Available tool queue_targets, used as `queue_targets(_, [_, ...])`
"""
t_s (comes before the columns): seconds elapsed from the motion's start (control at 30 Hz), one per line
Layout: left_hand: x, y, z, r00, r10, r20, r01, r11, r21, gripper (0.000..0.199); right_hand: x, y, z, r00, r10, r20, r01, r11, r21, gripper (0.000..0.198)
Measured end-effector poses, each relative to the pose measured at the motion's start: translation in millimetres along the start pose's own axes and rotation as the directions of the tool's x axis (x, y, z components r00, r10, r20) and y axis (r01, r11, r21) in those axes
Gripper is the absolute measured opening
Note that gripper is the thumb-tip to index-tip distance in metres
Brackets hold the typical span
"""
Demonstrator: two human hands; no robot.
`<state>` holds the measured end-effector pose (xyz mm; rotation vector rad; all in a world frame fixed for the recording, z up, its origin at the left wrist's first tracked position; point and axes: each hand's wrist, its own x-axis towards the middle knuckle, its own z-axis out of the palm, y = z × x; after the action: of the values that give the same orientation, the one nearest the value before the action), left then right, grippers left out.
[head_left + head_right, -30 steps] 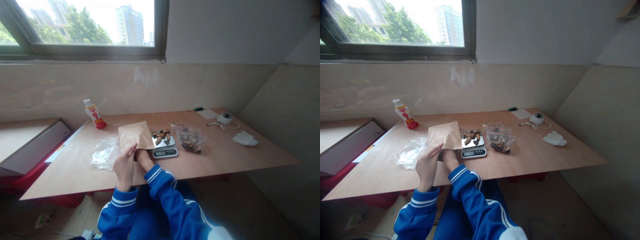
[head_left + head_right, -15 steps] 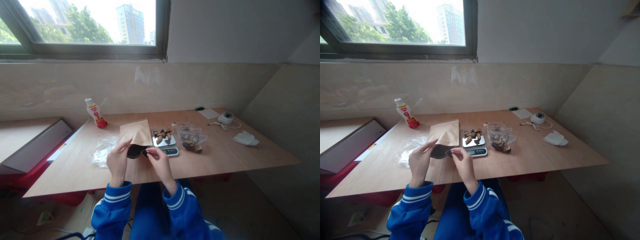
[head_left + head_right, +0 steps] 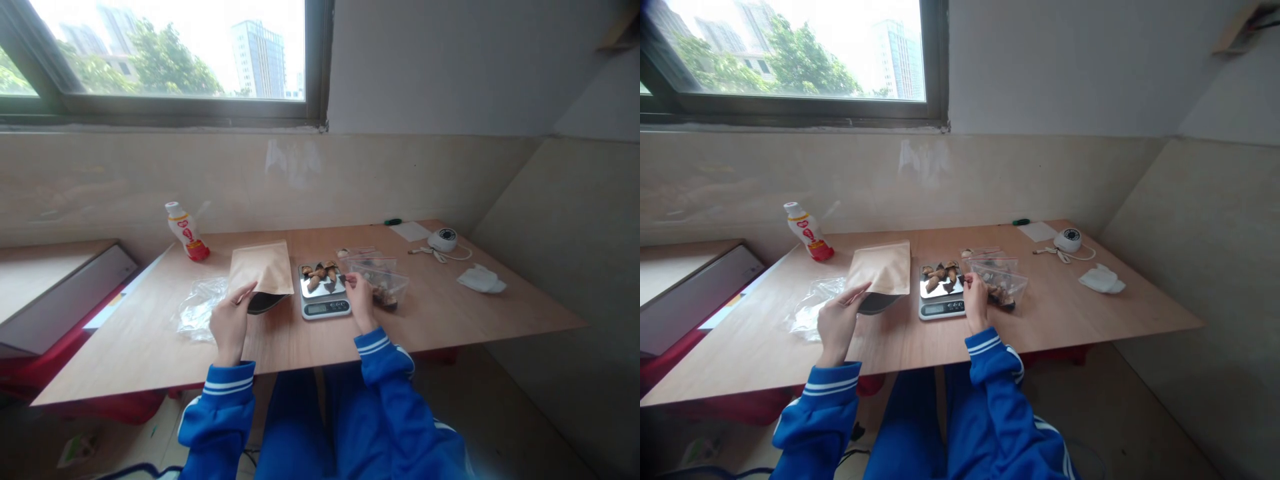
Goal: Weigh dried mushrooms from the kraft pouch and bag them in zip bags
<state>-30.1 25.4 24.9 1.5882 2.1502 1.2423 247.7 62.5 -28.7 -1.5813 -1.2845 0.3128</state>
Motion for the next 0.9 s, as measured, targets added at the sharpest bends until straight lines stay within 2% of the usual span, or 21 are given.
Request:
queue_targets(0.13, [6, -2, 1, 1.0, 0.021, -0.002, -0.021, 0.999, 0.04, 0.026, -1, -5, 7, 0.997, -0.073, 0.015, 0.074, 0.994, -0.081, 0.015])
queue_targets(0.27, [13, -4, 7, 0.999, 0.044, 0.017, -0.045, 0.997, 0.066, 0.027, -6, -10, 5, 0.986, -0.169, 0.012, 0.168, 0.963, -0.21, 0.016])
queue_targets(0.43, [21, -16, 25, 0.982, 0.149, 0.115, -0.149, 0.989, -0.01, 0.026, -19, -15, -19, 0.98, -0.2, -0.018, 0.199, 0.978, -0.059, 0.025])
queue_targets(0.53, [19, -26, 30, 0.948, 0.265, 0.177, -0.256, 0.964, -0.069, 0.031, -30, -10, -39, 0.983, -0.185, -0.012, 0.186, 0.983, 0.012, 0.025])
queue_targets(0.63, [13, -39, 22, 0.935, 0.326, 0.143, -0.318, 0.945, -0.078, 0.042, -40, 2, -55, 0.992, -0.127, -0.019, 0.128, 0.991, 0.044, 0.026])
queue_targets(0.73, [11, -60, 6, 0.967, 0.253, 0.001, -0.253, 0.967, 0.023, 0.046, -44, 13, -65, 0.999, -0.039, 0.003, 0.039, 0.996, 0.074, 0.029])
queue_targets(0.77, [12, -69, 0, 0.976, 0.217, -0.01, -0.216, 0.974, 0.066, 0.045, -45, 15, -68, 1.0, -0.014, 0.023, 0.013, 0.997, 0.082, 0.03])
queue_targets(0.9, [18, -101, -12, 0.99, 0.062, 0.129, -0.088, 0.975, 0.202, 0.044, -44, 14, -75, 0.995, 0.026, 0.096, -0.036, 0.995, 0.096, 0.032])
